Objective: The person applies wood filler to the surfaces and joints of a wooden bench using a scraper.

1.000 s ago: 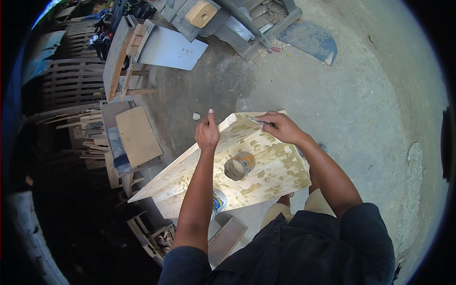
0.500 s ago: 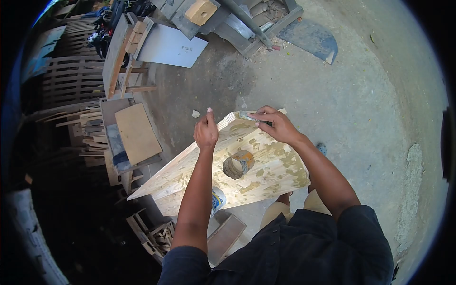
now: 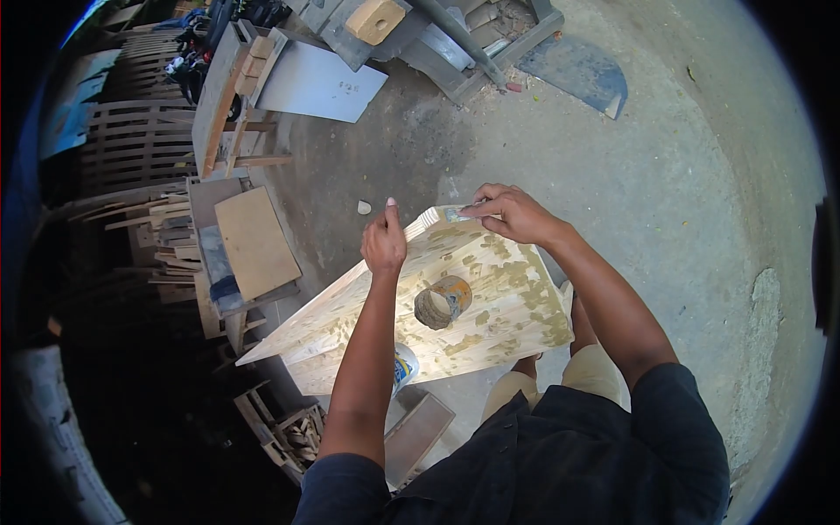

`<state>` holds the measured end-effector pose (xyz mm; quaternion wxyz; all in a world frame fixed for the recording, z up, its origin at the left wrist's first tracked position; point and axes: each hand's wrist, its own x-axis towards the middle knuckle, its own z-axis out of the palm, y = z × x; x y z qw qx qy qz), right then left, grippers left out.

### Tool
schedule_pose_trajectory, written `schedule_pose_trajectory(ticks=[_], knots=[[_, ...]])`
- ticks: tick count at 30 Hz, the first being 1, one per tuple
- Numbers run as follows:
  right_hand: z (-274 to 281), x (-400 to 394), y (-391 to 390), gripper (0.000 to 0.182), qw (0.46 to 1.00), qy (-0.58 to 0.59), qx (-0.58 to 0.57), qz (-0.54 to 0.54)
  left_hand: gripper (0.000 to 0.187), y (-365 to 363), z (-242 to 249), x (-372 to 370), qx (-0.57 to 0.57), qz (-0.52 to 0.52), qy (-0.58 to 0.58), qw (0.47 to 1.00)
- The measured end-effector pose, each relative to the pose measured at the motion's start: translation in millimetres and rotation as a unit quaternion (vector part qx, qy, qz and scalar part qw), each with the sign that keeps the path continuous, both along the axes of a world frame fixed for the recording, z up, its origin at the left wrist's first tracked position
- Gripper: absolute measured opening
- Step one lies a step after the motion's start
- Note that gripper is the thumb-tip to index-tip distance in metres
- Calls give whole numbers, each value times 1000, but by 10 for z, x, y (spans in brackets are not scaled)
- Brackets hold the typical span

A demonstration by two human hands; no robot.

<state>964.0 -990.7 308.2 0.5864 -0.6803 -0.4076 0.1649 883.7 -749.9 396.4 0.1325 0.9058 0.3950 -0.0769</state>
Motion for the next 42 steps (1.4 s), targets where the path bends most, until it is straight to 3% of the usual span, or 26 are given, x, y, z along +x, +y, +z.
schedule_pose_trajectory(ticks=[2, 5, 8, 12, 14, 15, 17, 18, 19, 21, 28, 31, 38, 42], knots=[[-91, 10, -63, 37, 995, -35, -92, 10, 69, -8, -8, -7, 1, 1, -2, 1000], [-84, 43, -130, 39, 989, -81, -123, -1, 70, -11, -2, -3, 5, 4, -8, 1000], [66, 83, -72, 38, 999, -7, -31, -8, 71, -6, 7, 8, 6, 3, -2, 1000], [93, 50, -39, 39, 998, -43, -40, 2, 71, -8, -3, 0, 4, 6, -1, 1000], [-67, 33, -117, 38, 982, -63, -175, 11, 71, 21, -41, -10, 9, 5, 1, 1000], [-189, -1, -150, 38, 982, -63, -176, 8, 71, 21, -38, -6, 14, 5, 3, 1000], [-370, -112, -192, 38, 989, 55, -139, -9, 70, 17, -26, -1, 8, 6, 0, 1000], [-292, -180, -193, 38, 989, 55, -139, -9, 70, 13, -21, 0, 1, 10, 0, 1000], [-205, -284, -172, 38, 979, 196, -51, -35, 70, 9, -23, 5, 1, 10, -1, 1000], [-87, -491, -69, 41, 894, 441, 63, -44, 69, 7, -31, -16, 12, 3, -15, 1000], [45, -744, 126, 41, 918, 375, 106, -72, 69, 5, -25, -4, 11, 0, -13, 1000], [44, -710, 167, 41, 942, 324, 65, -63, 70, -5, -23, -21, 14, -1, -15, 1000], [109, -640, 58, 40, 901, 427, 73, -9, 70, -2, -27, -9, 16, -1, -18, 1000], [91, -684, 204, 40, 907, 406, 86, -67, 69, 5, -38, -18, 23, 0, -22, 999]])
